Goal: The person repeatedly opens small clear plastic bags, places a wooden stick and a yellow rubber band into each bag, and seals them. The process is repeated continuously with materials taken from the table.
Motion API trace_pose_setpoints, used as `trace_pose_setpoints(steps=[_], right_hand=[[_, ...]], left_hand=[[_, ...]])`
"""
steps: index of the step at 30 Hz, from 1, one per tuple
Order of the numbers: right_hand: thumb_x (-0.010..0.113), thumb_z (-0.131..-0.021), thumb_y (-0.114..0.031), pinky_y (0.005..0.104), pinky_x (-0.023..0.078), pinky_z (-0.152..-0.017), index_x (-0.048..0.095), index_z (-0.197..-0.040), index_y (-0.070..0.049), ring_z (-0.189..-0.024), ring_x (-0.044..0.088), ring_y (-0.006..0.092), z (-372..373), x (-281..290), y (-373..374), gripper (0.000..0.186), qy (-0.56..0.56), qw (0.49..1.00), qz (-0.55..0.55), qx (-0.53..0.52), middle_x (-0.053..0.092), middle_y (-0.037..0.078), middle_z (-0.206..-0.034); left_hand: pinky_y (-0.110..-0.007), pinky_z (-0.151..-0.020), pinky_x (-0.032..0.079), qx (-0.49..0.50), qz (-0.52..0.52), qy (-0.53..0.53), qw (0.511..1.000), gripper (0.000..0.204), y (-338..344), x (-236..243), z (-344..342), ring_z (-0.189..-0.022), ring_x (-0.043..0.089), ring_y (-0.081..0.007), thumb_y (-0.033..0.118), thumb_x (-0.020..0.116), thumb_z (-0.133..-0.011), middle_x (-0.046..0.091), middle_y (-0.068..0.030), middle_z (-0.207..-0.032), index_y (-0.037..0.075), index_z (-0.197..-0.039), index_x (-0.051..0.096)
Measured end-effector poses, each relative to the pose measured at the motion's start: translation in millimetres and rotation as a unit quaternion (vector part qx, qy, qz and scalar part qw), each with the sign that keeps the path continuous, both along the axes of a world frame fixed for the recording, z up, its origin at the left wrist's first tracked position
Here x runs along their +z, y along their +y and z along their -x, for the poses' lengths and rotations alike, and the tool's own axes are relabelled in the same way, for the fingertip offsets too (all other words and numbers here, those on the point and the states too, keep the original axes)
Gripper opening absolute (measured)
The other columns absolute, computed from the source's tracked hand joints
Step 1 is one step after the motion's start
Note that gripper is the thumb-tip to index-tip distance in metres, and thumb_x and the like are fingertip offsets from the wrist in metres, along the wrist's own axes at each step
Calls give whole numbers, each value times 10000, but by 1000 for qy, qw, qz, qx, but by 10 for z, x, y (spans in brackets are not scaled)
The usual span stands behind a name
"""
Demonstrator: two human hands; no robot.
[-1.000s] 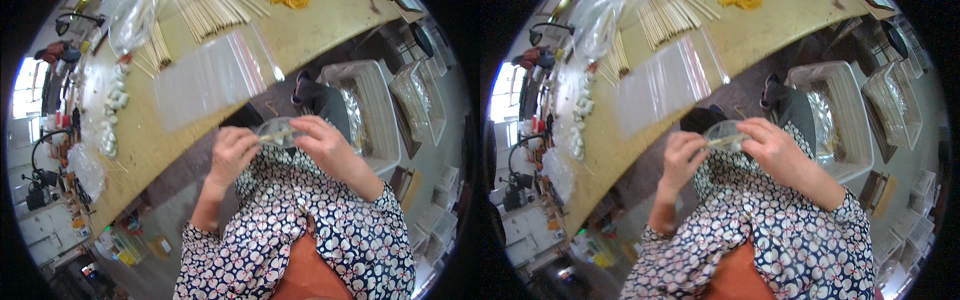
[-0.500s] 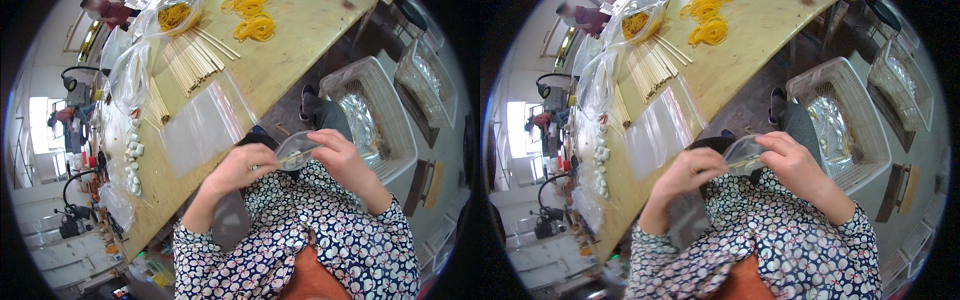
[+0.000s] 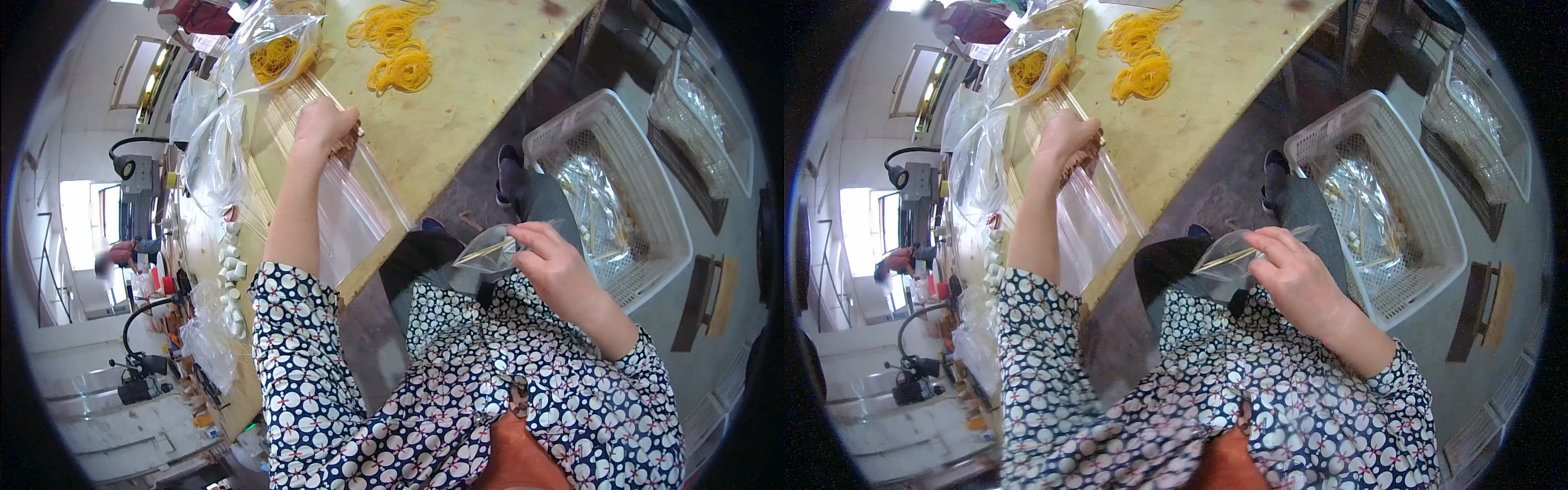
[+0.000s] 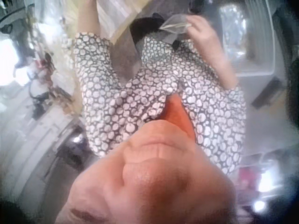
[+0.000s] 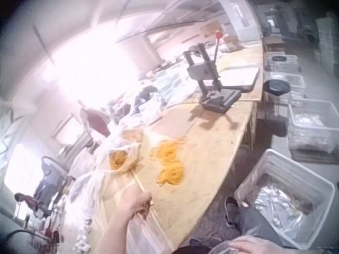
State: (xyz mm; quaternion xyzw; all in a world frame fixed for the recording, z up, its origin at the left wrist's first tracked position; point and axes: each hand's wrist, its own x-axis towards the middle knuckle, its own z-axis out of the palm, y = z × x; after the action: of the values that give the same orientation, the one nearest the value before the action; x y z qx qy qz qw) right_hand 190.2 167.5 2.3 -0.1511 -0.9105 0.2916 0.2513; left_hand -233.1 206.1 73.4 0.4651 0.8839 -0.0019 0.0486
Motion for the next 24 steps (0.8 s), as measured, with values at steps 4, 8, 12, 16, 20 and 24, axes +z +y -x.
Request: trace_pose_setpoints(steps=[4, 8, 12, 16, 20, 24], right_hand=[[643, -778, -3, 425, 556, -987, 618, -879, 31, -1215, 623, 362, -2, -27, -1, 109, 5, 1000, -1, 0, 653, 197, -1273], [658, -782, -24, 423, 560, -976, 625, -869, 16, -1207, 626, 363, 23, -14, 17, 101, 18, 1000, -18, -1, 662, 192, -1258], [674, -782, -34, 424, 554, -982, 635, -865, 3, -1212, 626, 365, -6, -71, 45, 99, 13, 999, -31, -11, 668, 193, -1257], [662, -773, -3, 429, 544, -1004, 641, -880, 15, -1231, 615, 375, -25, -99, 40, 111, -1, 1000, -26, -5, 661, 206, -1274], [655, -766, 19, 432, 541, -1013, 647, -893, 25, -1240, 609, 380, 19, -78, 28, 127, -23, 999, -37, 15, 657, 214, -1282], [667, -758, 14, 426, 544, -1015, 652, -896, 27, -1246, 608, 376, 78, -65, 15, 140, -35, 998, -44, 41, 655, 213, -1286]], left_hand=[[-369, -629, 562, 54, 8, -138, 989, 406, -46, 72, 168, -635, 714, -213, 338, 629, -820, 709, -157, -646, -23, -663, 727], [-282, -539, 522, 145, -84, -305, 937, 325, -285, 28, 389, -590, 663, -140, 292, 628, -905, 716, -83, -743, -24, -890, 701], [-248, -600, 518, 72, -184, -215, 956, 267, -784, 332, -92, -673, 661, -112, 271, 634, -971, 719, -61, -831, 13, -991, 697], [-214, -706, 469, 1, -304, -188, 934, 140, -1635, 606, -531, -770, 595, -67, 134, 740, -961, 681, -10, -847, 0, -1002, 734], [-231, -732, 469, -14, -340, -214, 916, 140, -2486, 771, -1004, -830, 597, -100, -15, 807, -839, 651, -25, -877, -9, -968, 754], [-321, -810, 496, -98, -247, -93, 960, 191, -2626, 808, -1559, -925, 626, -195, -50, 814, -719, 678, -59, -900, 28, -888, 771]])
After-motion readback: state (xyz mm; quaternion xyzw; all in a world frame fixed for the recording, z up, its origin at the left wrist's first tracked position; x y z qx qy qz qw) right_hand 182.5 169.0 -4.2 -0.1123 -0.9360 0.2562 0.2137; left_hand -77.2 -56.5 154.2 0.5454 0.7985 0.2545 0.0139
